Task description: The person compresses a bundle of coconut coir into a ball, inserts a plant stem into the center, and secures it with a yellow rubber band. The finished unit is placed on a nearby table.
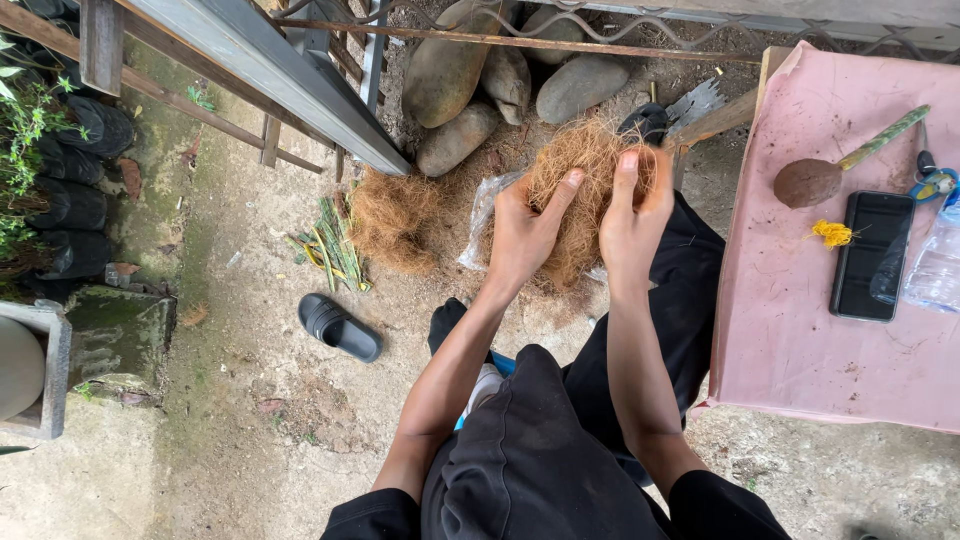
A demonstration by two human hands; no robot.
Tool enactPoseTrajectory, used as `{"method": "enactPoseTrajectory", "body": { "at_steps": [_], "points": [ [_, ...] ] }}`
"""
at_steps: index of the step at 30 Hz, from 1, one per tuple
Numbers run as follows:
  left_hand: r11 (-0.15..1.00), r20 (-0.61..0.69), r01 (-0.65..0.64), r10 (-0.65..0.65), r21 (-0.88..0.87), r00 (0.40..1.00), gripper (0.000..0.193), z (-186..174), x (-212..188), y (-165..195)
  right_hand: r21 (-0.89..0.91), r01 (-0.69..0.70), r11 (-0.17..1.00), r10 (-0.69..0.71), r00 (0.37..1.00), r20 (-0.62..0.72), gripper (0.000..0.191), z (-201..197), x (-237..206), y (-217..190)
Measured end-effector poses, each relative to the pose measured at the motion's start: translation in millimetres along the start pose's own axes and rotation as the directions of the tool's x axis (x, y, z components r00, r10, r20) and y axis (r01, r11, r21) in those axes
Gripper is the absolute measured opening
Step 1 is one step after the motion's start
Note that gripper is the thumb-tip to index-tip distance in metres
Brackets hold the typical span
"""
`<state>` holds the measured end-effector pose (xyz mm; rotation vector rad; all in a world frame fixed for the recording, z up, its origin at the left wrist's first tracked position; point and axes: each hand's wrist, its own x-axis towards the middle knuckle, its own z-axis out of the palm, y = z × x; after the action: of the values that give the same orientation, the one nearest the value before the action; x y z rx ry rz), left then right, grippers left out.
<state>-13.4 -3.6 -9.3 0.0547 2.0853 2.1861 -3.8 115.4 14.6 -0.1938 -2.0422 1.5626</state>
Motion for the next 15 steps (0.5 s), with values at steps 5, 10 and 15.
{"method": "enactPoseTrajectory", "body": {
  "at_steps": [5, 10, 15],
  "points": [
    [0.986, 0.131, -0.063, 0.043, 0.152, 0.990, 0.039, -10.6, 5.1, 2.4, -0.170, 0.301, 0.938, -0.289, 0.953, 0.096, 0.049, -9.6, 6.6, -23.9],
    [0.981, 0.103, 0.010, -0.030, 0.195, 0.994, 0.038, -15.6, 5.4, -1.8, -0.112, -0.089, 0.990, 0.107, 0.979, 0.175, 0.026, -13.8, 1.4, 2.3],
    [0.992, 0.276, -0.123, 0.125, -0.023, 0.953, 0.067, -37.0, 15.8, -6.3, -0.024, -0.137, 0.990, 0.137, 0.990, -0.014, 0.033, -12.0, -1.5, 39.7]
  ]
}}
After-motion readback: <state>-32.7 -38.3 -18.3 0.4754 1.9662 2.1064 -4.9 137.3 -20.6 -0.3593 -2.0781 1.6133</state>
